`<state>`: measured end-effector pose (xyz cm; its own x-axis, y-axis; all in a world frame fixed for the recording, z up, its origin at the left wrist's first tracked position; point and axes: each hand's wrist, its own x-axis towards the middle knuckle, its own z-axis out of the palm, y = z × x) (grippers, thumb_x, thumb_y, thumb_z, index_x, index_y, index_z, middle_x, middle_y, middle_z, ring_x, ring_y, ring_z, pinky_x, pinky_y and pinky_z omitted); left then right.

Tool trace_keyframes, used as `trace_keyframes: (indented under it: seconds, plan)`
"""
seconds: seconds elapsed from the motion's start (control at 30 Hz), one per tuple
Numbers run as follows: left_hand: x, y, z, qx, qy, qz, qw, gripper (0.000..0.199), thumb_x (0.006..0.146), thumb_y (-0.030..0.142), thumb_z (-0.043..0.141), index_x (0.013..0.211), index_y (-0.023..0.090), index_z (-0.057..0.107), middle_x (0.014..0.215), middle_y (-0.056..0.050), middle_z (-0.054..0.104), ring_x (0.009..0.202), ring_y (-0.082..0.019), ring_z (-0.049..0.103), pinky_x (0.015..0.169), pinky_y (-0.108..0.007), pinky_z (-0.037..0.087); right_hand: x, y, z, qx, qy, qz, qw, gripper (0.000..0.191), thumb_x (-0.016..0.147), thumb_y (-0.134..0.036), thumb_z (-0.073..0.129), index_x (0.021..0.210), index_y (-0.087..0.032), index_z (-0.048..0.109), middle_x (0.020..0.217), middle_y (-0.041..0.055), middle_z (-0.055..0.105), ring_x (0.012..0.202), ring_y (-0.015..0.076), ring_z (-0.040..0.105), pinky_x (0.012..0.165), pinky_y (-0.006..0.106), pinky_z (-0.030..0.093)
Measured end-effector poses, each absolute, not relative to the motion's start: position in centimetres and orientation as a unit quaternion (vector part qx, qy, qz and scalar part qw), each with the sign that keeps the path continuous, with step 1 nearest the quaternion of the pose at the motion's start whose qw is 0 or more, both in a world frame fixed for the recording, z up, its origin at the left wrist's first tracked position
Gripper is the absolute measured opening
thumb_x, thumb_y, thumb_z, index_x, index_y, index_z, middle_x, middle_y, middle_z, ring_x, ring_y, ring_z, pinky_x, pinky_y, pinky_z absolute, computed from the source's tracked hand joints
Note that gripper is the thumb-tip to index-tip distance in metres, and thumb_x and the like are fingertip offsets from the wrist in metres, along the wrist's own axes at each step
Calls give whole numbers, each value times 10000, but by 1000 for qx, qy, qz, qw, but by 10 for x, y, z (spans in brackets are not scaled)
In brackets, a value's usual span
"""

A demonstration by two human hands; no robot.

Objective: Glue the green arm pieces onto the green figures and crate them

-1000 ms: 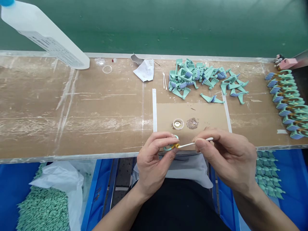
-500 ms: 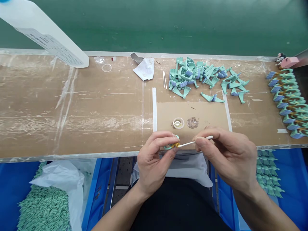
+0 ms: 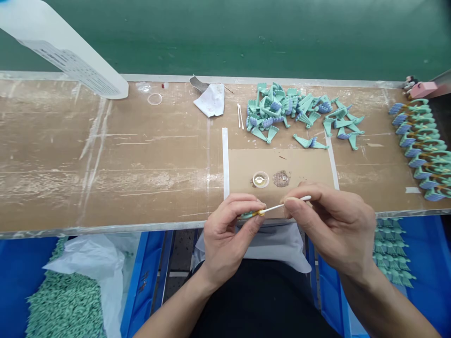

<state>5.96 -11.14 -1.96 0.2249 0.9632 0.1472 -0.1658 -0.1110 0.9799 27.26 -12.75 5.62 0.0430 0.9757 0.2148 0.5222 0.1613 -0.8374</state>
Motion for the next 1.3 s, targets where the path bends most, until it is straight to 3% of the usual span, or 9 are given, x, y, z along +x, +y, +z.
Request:
trace_keyframes:
  seconds: [0.1, 0.27, 0.4, 0.73, 0.83, 0.93, 1.03, 1.17, 1.3]
  plan:
    - [60, -112, -21, 548, 365, 504, 558, 246, 1103, 91, 888, 1257, 277, 938, 1205, -72, 862, 1127, -205, 833, 987, -312, 678, 274, -130, 55, -591, -630, 272, 423, 185, 1139, -151, 797, 1001, -272, 815, 816, -69, 784, 592, 99, 581, 619, 282, 483]
    - [58, -112, -27, 551, 370, 529, 529, 302, 1069, 48, 909, 1263, 278, 934, 1266, -82, 850, 1186, -230, 859, 1033, -345, 709, 280, -138, 47, -607, -562, 296, 478, 157, 1164, -247, 827, 1013, -281, 854, 845, -18, 801, 734, 172, 717, 660, 326, 513]
    - [56, -110, -30, 572, 369, 552, 482, 322, 1058, 26, 906, 1261, 274, 930, 1256, -75, 858, 1194, -232, 868, 1062, -360, 722, 283, -134, 38, -621, -520, 283, 515, 185, 1159, -330, 859, 985, -268, 856, 805, -2, 775, 725, 189, 690, 665, 339, 519]
    - [52, -110, -26, 587, 370, 568, 443, 362, 1040, 9, 909, 1252, 301, 933, 1263, -55, 874, 1181, -240, 877, 1106, -410, 727, 276, -90, 2, -665, -621, 162, 381, 270, 1172, -355, 754, 930, -238, 789, 784, 7, 756, 674, 180, 630, 689, 345, 473]
    - [51, -110, -25, 570, 378, 561, 467, 337, 1041, 24, 921, 1248, 291, 933, 1260, -63, 873, 1172, -231, 876, 1069, -374, 722, 274, -82, -5, -657, -643, 159, 361, 354, 1170, -404, 764, 857, -239, 744, 718, -9, 689, 640, 170, 595, 685, 337, 459]
    - [51, -108, -22, 536, 384, 541, 522, 245, 1064, 79, 922, 1221, 266, 936, 1193, -80, 882, 1127, -229, 877, 997, -346, 725, 289, -77, -8, -654, -643, 193, 350, 357, 1189, -485, 763, 930, -243, 805, 765, 6, 741, 665, 191, 642, 697, 344, 486]
    - [52, -107, -19, 484, 374, 530, 588, 132, 1110, 145, 885, 1190, 237, 937, 1109, -86, 874, 998, -219, 880, 906, -345, 745, 324, -66, -11, -696, -620, 93, 351, 289, 1205, -486, 731, 1130, -240, 864, 1009, 80, 848, 839, 264, 730, 812, 402, 561]
    - [54, -107, -19, 430, 362, 531, 634, 60, 1126, 207, 878, 1142, 223, 933, 1073, -66, 860, 856, -191, 881, 821, -328, 764, 377, -50, -24, -741, -622, -41, 250, 328, 1154, -437, 746, 1374, -224, 864, 1416, 213, 816, 1328, 461, 709, 1162, 620, 554]
    - [54, -107, -20, 421, 377, 522, 639, 48, 1113, 253, 906, 1099, 212, 925, 1045, -66, 863, 823, -194, 883, 805, -326, 764, 406, -41, -36, -746, -635, 21, 201, 315, 1141, -464, 734, 1372, -292, 862, 1325, 186, 821, 1291, 467, 712, 1107, 629, 580]
